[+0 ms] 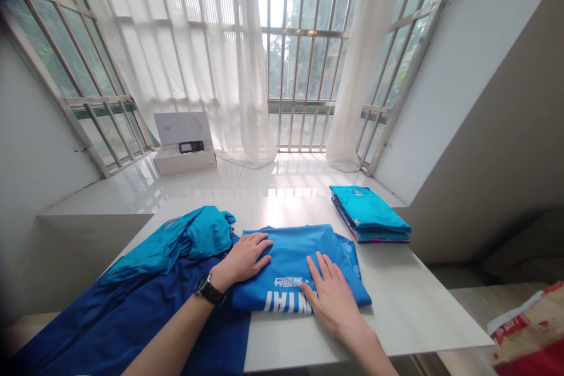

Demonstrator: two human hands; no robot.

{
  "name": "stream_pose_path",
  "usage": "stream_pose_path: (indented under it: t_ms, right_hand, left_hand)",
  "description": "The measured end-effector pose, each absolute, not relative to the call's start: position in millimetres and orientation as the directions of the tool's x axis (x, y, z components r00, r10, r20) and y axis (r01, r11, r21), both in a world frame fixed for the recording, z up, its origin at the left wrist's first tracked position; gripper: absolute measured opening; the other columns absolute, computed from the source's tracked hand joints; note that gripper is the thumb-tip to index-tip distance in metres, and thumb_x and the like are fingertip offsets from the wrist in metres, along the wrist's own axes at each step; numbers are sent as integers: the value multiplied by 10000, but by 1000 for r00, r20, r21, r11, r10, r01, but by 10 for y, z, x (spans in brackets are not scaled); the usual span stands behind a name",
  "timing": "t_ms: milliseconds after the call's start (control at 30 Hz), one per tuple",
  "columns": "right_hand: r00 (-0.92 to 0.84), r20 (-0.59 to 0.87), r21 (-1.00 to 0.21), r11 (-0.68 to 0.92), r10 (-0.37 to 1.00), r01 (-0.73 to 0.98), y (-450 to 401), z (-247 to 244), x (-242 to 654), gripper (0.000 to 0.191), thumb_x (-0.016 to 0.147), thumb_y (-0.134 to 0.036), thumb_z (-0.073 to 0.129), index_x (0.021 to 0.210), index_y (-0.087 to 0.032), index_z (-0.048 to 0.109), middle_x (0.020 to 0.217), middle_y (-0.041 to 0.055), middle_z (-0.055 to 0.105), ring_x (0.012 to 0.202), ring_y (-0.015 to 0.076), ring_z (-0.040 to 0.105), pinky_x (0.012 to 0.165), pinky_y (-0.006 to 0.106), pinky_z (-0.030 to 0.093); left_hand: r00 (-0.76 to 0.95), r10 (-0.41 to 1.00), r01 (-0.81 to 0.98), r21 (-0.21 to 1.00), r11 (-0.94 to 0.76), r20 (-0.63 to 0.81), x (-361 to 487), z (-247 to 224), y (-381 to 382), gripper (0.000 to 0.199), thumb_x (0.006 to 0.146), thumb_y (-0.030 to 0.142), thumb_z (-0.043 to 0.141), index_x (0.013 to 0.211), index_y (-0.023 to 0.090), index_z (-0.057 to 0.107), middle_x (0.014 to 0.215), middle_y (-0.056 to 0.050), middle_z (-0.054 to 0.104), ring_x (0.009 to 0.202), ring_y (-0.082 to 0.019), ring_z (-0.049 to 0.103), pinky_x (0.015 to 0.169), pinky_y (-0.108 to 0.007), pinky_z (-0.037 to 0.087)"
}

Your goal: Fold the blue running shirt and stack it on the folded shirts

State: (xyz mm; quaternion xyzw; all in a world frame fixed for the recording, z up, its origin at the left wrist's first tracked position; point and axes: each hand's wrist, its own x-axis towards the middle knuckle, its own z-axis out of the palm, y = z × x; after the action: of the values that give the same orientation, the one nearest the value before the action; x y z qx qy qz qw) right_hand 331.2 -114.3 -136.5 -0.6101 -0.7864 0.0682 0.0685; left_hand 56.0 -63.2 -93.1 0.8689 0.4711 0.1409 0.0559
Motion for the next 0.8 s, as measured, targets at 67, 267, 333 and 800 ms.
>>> stream_pose_path:
  t_ms: [67, 267, 333, 800]
  right_hand:
    - [-306, 10, -179, 302, 952, 936, -947, -1320, 3412, 708, 981, -672, 296, 1549, -259, 387, 1636, 75, 283, 1512, 308, 245, 1228, 530, 245]
    - [-441, 17, -148, 438, 897, 887, -154, -1195, 3608, 590, 1016, -565, 303, 1480, -258, 501, 1581, 61, 408, 1485, 307, 318, 1204, 533, 293]
    - [-471, 47, -110, 473, 881, 874, 81, -1194, 3589, 561, 1005, -539, 355, 1451, -252, 539, 1555, 74, 449, 1469, 328, 343, 1186, 549, 310]
    - [-494, 92, -99, 501, 865, 860, 491, -1363, 3258, 609, 1001, -568, 348, 1526, -270, 424, 1617, 88, 340, 1494, 308, 292, 1205, 530, 266]
  left_hand:
    - [494, 852, 824, 218, -523, 175, 554, -928, -641, 402, 998, 417, 507, 1339, 223, 595, 1446, -139, 553, 1328, -329, 506, 1084, -512, 409]
    - [461, 871, 849, 199, -489, 171, 593, -862, -694, 519, 1005, 564, 414, 1305, 192, 617, 1351, -172, 612, 1243, -358, 558, 1015, -535, 443]
    - [463, 868, 850, 190, -492, 179, 621, -835, -719, 544, 1002, 590, 397, 1271, 181, 633, 1278, -177, 648, 1180, -360, 588, 986, -538, 454]
    - [612, 753, 743, 152, -652, 241, 867, -830, -885, 453, 970, 533, 534, 1216, 164, 627, 1121, -137, 699, 1047, -301, 641, 932, -432, 489]
